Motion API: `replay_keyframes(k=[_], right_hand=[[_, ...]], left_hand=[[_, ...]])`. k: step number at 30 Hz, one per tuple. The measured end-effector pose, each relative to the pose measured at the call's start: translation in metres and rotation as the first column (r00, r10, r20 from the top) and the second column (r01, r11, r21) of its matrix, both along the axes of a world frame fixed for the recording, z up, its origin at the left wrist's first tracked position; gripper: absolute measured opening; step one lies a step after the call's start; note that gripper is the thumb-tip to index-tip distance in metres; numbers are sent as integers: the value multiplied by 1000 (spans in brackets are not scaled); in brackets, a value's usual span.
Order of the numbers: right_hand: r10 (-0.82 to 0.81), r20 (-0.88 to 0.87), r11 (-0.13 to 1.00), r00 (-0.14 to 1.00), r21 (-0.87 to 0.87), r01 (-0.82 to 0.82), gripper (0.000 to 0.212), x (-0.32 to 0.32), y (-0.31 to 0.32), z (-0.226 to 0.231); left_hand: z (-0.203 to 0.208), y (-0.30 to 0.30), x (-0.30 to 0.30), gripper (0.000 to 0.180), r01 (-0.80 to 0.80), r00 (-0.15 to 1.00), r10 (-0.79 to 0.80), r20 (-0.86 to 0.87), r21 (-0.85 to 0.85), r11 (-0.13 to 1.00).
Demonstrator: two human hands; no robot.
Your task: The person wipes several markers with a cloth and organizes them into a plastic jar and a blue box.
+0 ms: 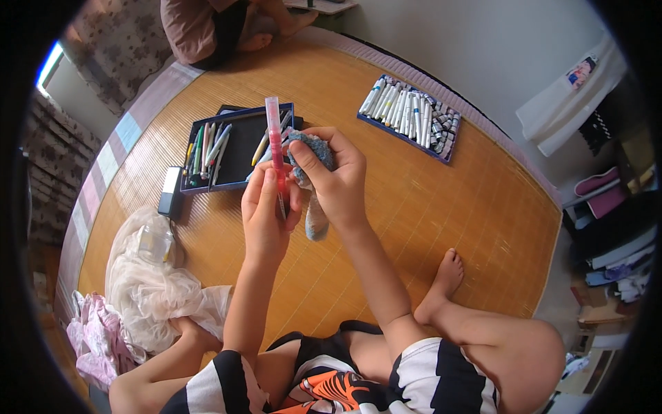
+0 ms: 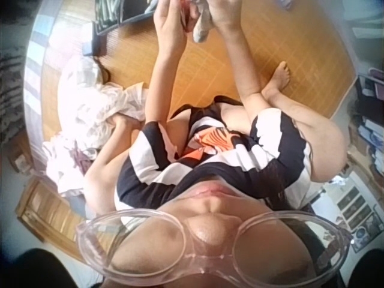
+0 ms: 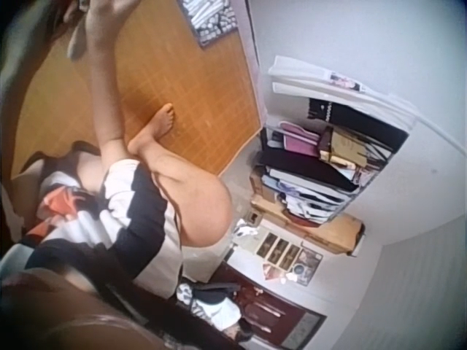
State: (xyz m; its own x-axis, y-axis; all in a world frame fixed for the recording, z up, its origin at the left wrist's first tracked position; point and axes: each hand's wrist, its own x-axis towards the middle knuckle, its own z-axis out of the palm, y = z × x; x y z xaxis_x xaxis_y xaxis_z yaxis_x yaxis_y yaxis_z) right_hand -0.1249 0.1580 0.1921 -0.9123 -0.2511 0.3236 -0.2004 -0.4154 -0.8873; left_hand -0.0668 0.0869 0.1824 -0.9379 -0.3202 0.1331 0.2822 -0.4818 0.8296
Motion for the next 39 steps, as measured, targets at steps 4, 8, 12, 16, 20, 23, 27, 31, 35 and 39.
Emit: replay_keyframes(k=[4,8,12,16,20,23,27,31,35,39], right_hand=[[-5,12,1000,1000,-2,5,16,-2,1,1],[-3,-25,1000,1000,-22,2,15,-4,3,3],[-78,-93,995,993,55,83,13,-3,4,7],[-43,-121,999,992,13,45,16,-6,6,3],[20,-148,997,989,-72,-31,22,-8,6,0],[39,-76,993,996,-104,-47,27,-6,6,6],[92,-78,995,993,-16,-94,35,-7,10,8],[136,-80,990,988,-27,-138,33,-5,10,10],[174,-99,979,980,-89,-183,30,-5,6,8],[152,-43,978,987,-134,-157,26,0,4,5]], left_hand=[[1,3,-1,17,14,1000,-14,-14,0,1000],[0,2,0,16,20,1000,-21,-18,-62,998],[2,2,1,15,25,1000,-25,-2,-76,997],[1,3,2,14,-11,1000,14,15,-185,983],[-3,1,5,11,-29,999,19,-37,-295,955],[-7,2,3,16,-38,998,7,-70,-455,889],[-9,2,2,15,-20,998,-10,-62,-459,888],[-11,0,3,16,-15,998,-15,-65,-445,895],[-10,-1,3,16,15,998,-37,-49,-392,920],[-13,0,2,16,59,993,-91,-72,-360,931]])
